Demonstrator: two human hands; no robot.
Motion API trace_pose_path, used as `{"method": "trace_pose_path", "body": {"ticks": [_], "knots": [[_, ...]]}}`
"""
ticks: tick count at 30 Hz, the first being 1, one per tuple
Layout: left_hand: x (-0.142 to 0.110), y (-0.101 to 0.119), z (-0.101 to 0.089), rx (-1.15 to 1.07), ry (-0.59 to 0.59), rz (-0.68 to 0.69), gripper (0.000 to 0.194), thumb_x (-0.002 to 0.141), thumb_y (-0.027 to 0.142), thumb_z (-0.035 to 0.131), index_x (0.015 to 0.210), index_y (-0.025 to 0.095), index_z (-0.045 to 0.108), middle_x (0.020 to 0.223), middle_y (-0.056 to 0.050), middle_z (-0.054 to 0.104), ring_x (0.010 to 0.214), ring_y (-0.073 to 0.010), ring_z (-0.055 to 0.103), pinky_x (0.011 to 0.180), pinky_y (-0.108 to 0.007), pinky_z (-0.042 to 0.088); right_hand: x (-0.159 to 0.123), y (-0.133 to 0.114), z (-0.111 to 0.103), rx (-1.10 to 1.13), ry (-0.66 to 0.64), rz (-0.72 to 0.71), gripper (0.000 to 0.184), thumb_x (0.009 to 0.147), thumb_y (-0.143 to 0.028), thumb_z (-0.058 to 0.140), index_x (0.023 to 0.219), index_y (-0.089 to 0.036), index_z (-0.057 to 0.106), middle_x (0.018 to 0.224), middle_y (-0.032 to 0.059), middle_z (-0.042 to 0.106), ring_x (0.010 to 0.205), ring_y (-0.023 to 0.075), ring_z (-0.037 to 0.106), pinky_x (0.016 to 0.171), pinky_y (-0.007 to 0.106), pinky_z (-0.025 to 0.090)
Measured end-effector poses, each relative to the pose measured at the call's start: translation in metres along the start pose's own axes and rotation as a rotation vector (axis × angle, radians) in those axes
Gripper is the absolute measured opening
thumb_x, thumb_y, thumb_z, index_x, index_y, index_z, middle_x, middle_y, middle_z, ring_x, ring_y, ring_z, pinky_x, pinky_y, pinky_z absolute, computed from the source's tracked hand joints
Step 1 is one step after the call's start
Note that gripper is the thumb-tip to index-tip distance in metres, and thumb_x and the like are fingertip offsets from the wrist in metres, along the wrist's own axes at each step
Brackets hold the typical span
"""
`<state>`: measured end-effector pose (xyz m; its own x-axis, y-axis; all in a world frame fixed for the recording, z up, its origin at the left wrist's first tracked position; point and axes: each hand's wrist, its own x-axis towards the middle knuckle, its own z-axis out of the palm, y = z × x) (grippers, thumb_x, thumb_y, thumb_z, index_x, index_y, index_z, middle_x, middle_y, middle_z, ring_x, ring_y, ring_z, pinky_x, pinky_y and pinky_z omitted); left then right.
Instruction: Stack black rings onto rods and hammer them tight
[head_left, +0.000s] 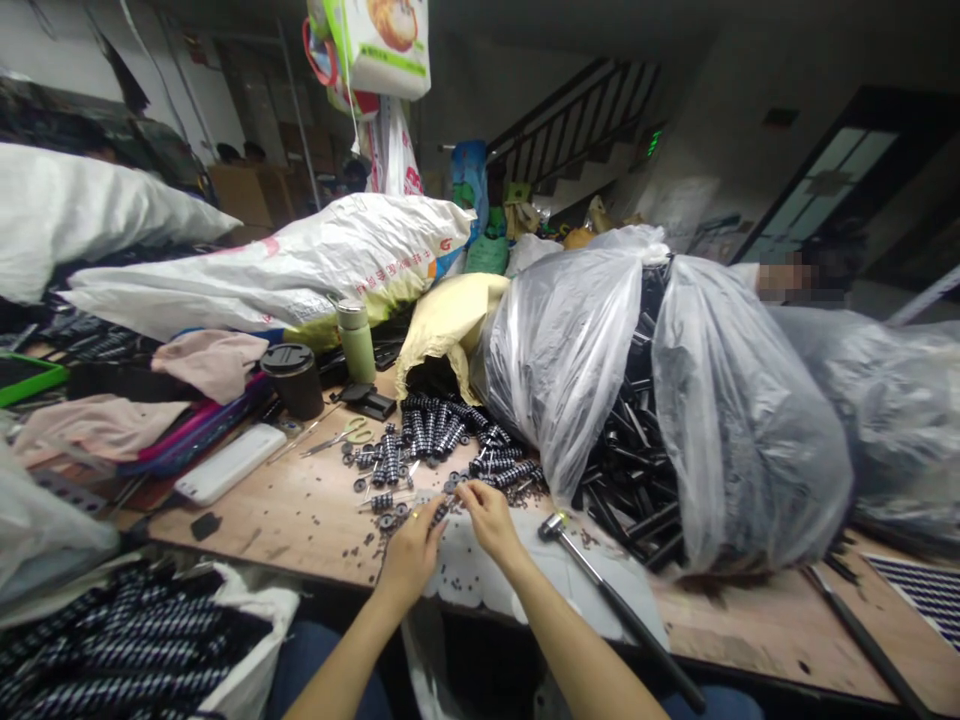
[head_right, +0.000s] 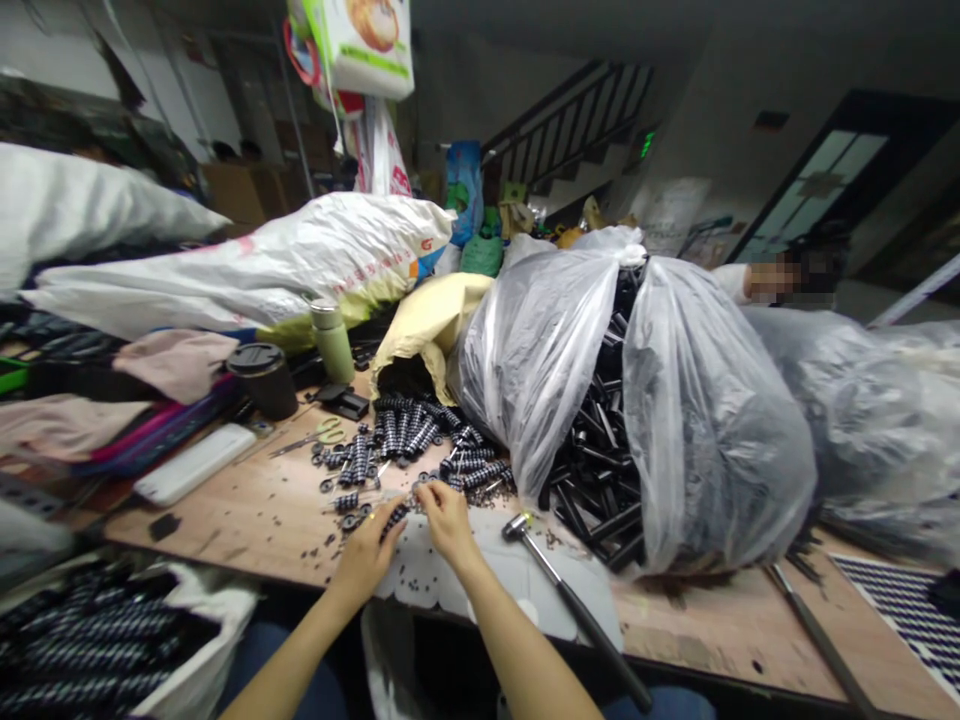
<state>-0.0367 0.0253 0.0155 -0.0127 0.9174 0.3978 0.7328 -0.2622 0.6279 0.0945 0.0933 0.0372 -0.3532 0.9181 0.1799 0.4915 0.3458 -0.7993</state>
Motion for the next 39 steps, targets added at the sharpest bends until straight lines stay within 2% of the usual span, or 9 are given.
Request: {"method": "trace_pose_path", "body": {"ticks": [3,6,10,14,17,21,26,33,39], "knots": [[0.001,-0.007,-0.002,-0.078,0.075,-0.153,0.028,0.085,0.031,0.04,0.109,0.019,0.049,0.107,-0.007,0.06,0.102,-0.0191,0.055,0.089,-0.035,0.043,0.016,0.002,0.01,-0.085,-0.018,-0.01,0.019,0.083,-0.023,0.044,0.08,-0.017,0.061,0.093,0.0082,0.064,0.098,0.0202,0.048,0.086,0.034,0.036],[0.0,-0.008,-0.009,-0.146,0.116,-0.275,0.028,0.082,0.036,0.043,0.101,0.017,0.052,0.1,-0.007,0.062,0.096,-0.0195,0.058,0.085,-0.034,0.045,0.028,0.005,0.021,-0.109,-0.078,0.012,0.016,0.078,-0.015,0.049,0.066,-0.015,0.06,0.087,0.0115,0.064,0.1,0.0234,0.046,0.09,0.04,0.031],[0.004,-0.005,-0.014,-0.199,0.073,-0.347,0.029,0.083,0.037,0.04,0.095,0.017,0.057,0.091,-0.006,0.065,0.084,-0.019,0.061,0.077,-0.033,0.048,0.035,0.005,0.03,-0.026,-0.106,0.076,0.015,0.075,-0.01,0.048,0.068,-0.014,0.06,0.088,0.0127,0.064,0.1,0.0228,0.048,0.091,0.039,0.031],[0.008,-0.004,-0.014,-0.176,0.099,-0.329,0.029,0.08,0.038,0.046,0.093,0.017,0.062,0.095,-0.006,0.067,0.092,-0.0207,0.061,0.083,-0.034,0.047,0.033,0.002,0.026,0.192,-0.135,0.184,0.009,0.072,-0.018,0.055,0.076,-0.014,0.062,0.08,0.0078,0.065,0.082,0.0179,0.057,0.079,0.032,0.042],[0.009,-0.002,-0.012,-0.17,0.111,-0.291,0.034,0.08,0.036,0.046,0.104,0.017,0.061,0.108,-0.008,0.063,0.103,-0.0202,0.056,0.091,-0.034,0.043,0.026,0.0,0.019,0.412,-0.162,0.285,0.022,0.074,-0.033,0.054,0.077,-0.013,0.062,0.068,0.0047,0.063,0.065,0.0139,0.059,0.064,0.028,0.047],[0.008,0.001,-0.007,-0.141,0.101,-0.247,0.035,0.082,0.035,0.045,0.108,0.017,0.06,0.111,-0.008,0.062,0.105,-0.0194,0.055,0.094,-0.034,0.041,0.016,-0.005,0.01,0.66,-0.166,0.364,0.033,0.066,-0.046,0.06,0.07,-0.013,0.062,0.059,0.0007,0.06,0.056,0.0103,0.057,0.059,0.025,0.047],[0.004,0.0,-0.003,-0.117,0.109,-0.228,0.034,0.082,0.034,0.046,0.108,0.016,0.06,0.107,-0.008,0.063,0.103,-0.0195,0.056,0.092,-0.035,0.043,0.011,-0.013,0.003,0.837,-0.152,0.389,0.031,0.049,-0.039,0.075,0.06,-0.012,0.063,0.054,-0.0014,0.058,0.051,0.0074,0.053,0.058,0.023,0.045],[0.004,0.001,-0.009,-0.151,0.123,-0.176,0.032,0.083,0.032,0.045,0.109,0.018,0.059,0.11,-0.006,0.062,0.104,-0.0188,0.056,0.091,-0.034,0.044,0.007,-0.02,0.005,0.995,-0.146,0.48,0.031,0.054,-0.041,0.072,0.051,-0.014,0.055,0.044,-0.0083,0.045,0.042,0.0034,0.046,0.055,0.022,0.044],[-0.002,-0.002,-0.006,-0.126,0.125,-0.202,0.034,0.083,0.033,0.046,0.109,0.015,0.059,0.108,-0.009,0.063,0.104,-0.0199,0.056,0.092,-0.035,0.044,0.006,-0.021,0.005,0.958,-0.154,0.432,0.026,0.049,-0.033,0.076,0.055,-0.012,0.063,0.049,-0.0025,0.057,0.049,0.0066,0.051,0.056,0.021,0.042]]}}
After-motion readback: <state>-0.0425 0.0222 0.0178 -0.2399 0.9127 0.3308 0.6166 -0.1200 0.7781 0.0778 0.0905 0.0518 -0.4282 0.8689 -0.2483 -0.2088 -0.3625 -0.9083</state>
